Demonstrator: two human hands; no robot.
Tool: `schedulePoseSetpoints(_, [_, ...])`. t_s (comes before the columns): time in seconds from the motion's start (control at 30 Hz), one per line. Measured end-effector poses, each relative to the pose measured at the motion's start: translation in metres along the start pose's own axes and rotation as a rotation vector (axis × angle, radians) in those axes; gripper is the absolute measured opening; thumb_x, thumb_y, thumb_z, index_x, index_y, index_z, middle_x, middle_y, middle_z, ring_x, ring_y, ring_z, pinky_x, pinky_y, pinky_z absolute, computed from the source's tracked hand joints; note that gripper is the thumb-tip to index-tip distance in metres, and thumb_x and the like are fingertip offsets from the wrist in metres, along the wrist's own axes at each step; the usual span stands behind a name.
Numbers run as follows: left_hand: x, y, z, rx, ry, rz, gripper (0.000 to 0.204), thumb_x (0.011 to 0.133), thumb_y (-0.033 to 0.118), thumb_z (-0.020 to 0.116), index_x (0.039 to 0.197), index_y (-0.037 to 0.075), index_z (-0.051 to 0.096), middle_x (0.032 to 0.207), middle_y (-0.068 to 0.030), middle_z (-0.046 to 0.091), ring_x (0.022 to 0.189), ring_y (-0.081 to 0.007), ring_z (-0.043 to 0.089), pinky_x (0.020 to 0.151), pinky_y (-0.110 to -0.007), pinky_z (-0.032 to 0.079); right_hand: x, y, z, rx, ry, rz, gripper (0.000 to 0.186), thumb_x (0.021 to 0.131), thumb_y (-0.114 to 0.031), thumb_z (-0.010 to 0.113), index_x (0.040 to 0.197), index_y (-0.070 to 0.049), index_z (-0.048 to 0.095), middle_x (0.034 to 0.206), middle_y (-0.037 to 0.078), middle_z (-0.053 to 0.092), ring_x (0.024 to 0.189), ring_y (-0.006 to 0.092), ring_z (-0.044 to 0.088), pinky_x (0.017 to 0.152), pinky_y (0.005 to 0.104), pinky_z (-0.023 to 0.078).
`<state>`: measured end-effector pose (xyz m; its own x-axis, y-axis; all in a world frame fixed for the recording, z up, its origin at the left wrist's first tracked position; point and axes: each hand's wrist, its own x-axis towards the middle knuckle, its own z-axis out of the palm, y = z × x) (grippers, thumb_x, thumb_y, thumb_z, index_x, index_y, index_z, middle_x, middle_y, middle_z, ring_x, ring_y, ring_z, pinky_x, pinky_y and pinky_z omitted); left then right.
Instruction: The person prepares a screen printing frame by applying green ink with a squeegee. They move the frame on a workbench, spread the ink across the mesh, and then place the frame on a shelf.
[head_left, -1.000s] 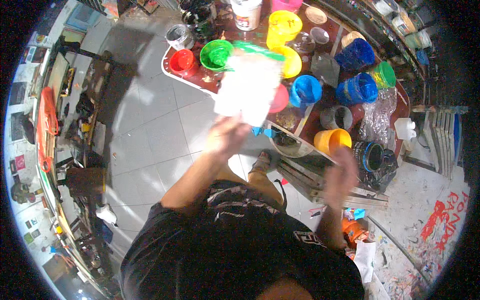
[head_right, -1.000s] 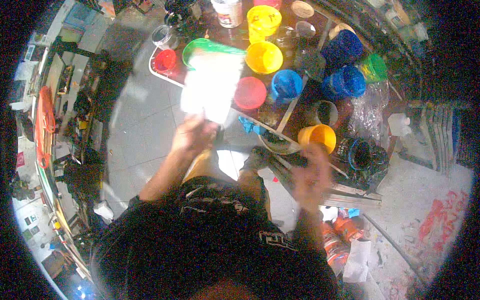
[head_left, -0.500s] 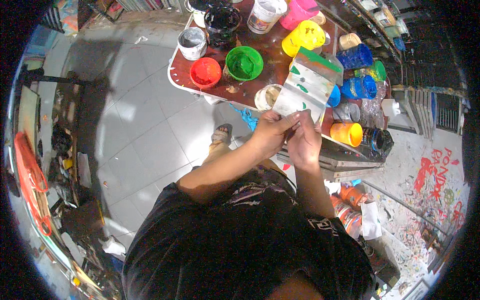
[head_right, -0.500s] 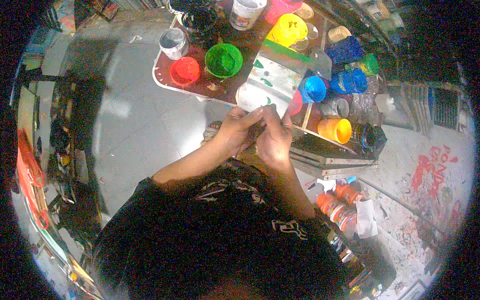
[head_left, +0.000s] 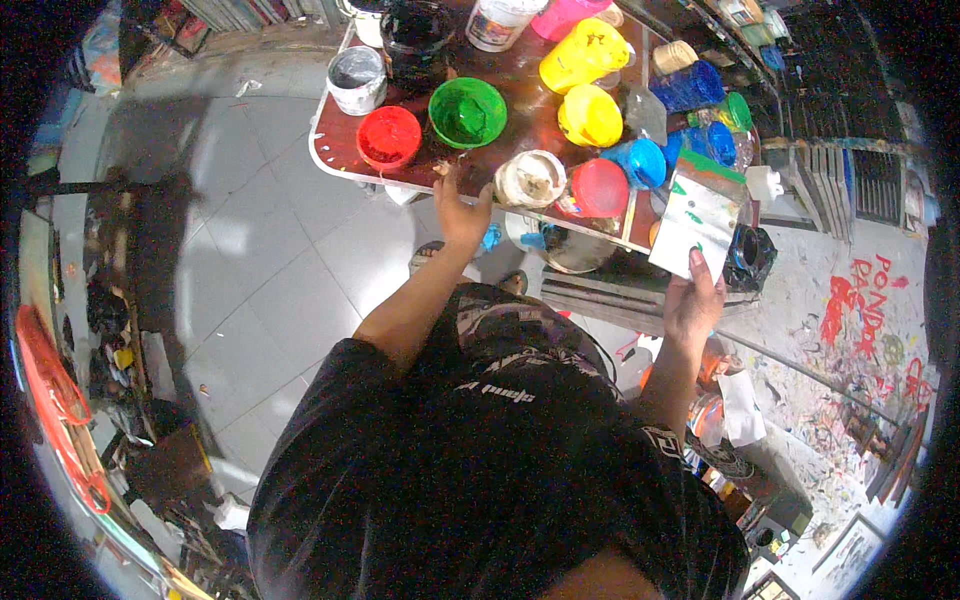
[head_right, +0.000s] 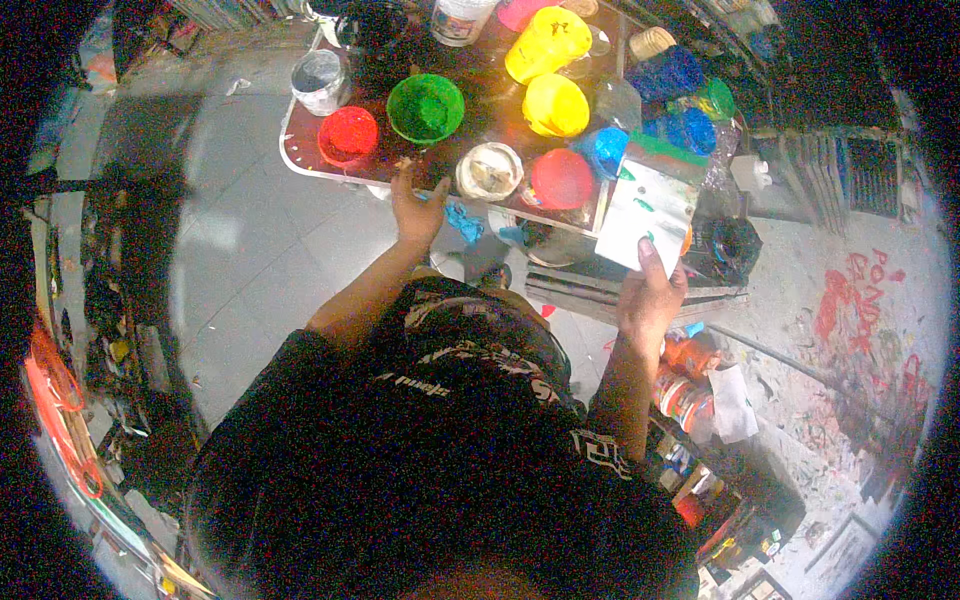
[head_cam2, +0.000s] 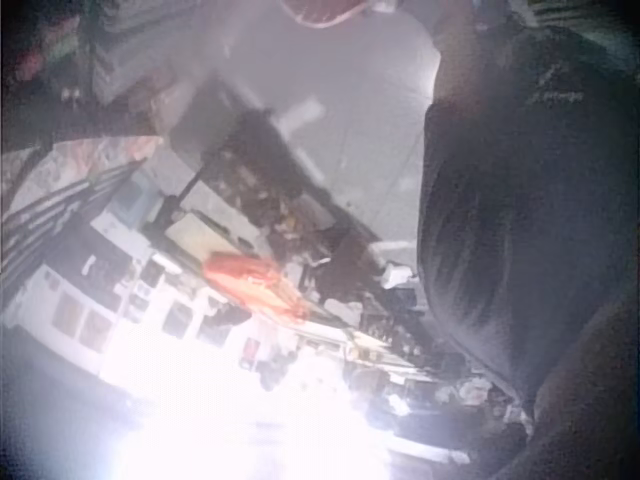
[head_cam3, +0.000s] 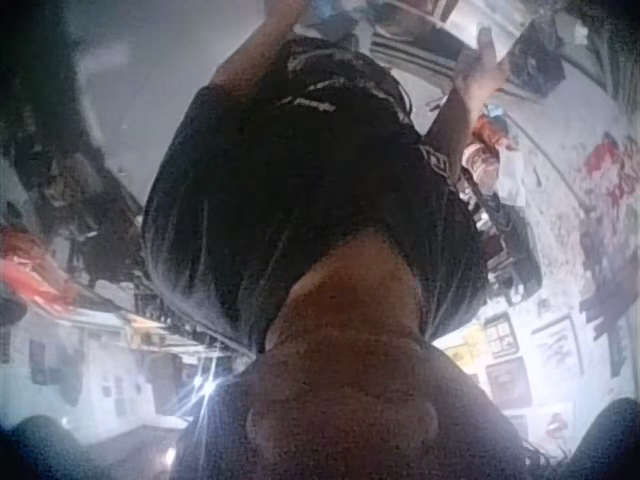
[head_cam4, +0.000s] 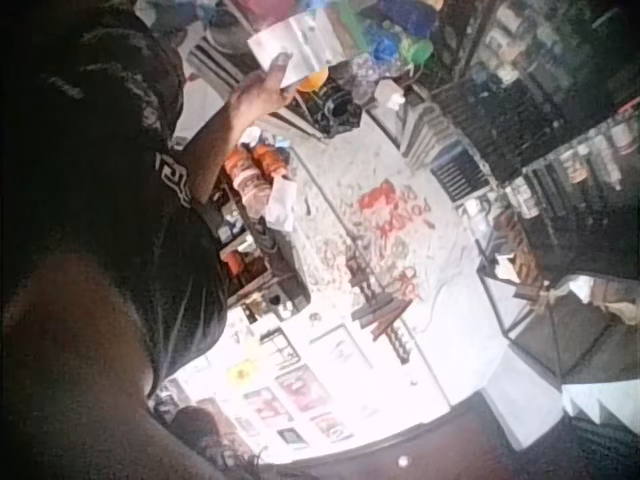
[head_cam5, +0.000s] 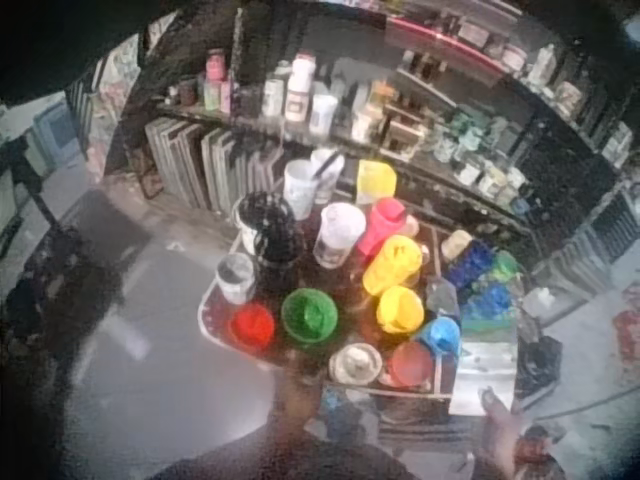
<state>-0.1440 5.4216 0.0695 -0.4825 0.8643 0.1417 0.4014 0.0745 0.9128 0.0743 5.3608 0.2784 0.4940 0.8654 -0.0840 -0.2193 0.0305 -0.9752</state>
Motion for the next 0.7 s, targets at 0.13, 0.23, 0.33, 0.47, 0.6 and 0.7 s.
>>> schedulePoseSetpoints(0.13, [-0.012,-0.024,0.018,-0.166,-0.104,-0.055,0.05,0.063,0.014,0.071,0.105,-0.003,0.049,0.099,-0.0187,0.051,0.096,-0.0345,0.047,0.085,-0.04,0.037,0.0,0.001,-0.013,0.049,-0.062,0.046,0.04,0.071,-0.001,0.063,0.109,0.004,0.05,0.102,0.009,0.057,0.097,0.0191,0.053,0.089,0.033,0.037])
schedulePoseSetpoints(0.23, [-0.017,-0.011,0.009,-0.023,-0.13,0.138,0.055,0.062,0.012,0.071,0.109,-0.003,0.046,0.103,-0.0193,0.049,0.098,-0.0343,0.046,0.086,-0.04,0.037,0.009,0.007,-0.017,0.102,-0.155,0.062,0.036,0.07,-0.001,0.063,0.105,0.003,0.053,0.101,0.008,0.057,0.096,0.0191,0.053,0.088,0.0332,0.037])
schedulePoseSetpoints(0.33, [-0.024,-0.007,0.011,0.063,-0.125,0.201,0.055,0.062,0.008,0.068,0.112,-0.002,0.045,0.105,-0.0196,0.047,0.099,-0.0338,0.045,0.087,-0.039,0.037,0.011,0.004,-0.014,0.096,-0.157,0.052,0.037,0.071,-0.002,0.062,0.106,0.002,0.053,0.101,0.007,0.057,0.095,0.0183,0.053,0.087,0.033,0.038])
schedulePoseSetpoints(0.47, [-0.031,-0.022,0.014,0.0,-0.112,0.017,0.049,0.071,0.004,0.061,0.115,-0.003,0.042,0.107,-0.0202,0.047,0.098,-0.032,0.048,0.086,-0.037,0.038,0.011,0.004,-0.024,0.039,-0.088,0.076,0.04,0.071,-0.006,0.063,0.108,0.003,0.051,0.101,0.009,0.057,0.096,0.0193,0.054,0.087,0.033,0.04])
schedulePoseSetpoints(0.6, [-0.066,0.02,0.018,-0.531,-0.337,-0.565,0.046,0.083,0.012,0.052,0.123,-0.004,0.035,0.113,-0.0182,0.048,0.095,-0.0287,0.053,0.089,-0.036,0.036,0.015,0.007,-0.044,-0.055,-0.071,0.161,0.048,0.07,-0.009,0.063,0.112,0.005,0.046,0.105,0.012,0.055,0.097,0.0215,0.054,0.086,0.0339,0.041])
schedulePoseSetpoints(0.7, [-0.074,0.031,0.034,-1.198,-0.336,-1.113,0.054,0.087,0.029,0.045,0.128,-0.002,0.029,0.119,-0.0182,0.044,0.102,-0.0282,0.05,0.093,-0.038,0.034,0.016,0.007,-0.052,-0.052,-0.091,0.174,0.05,0.07,-0.011,0.062,0.113,0.006,0.045,0.107,0.013,0.054,0.098,0.0227,0.053,0.086,0.0345,0.041])
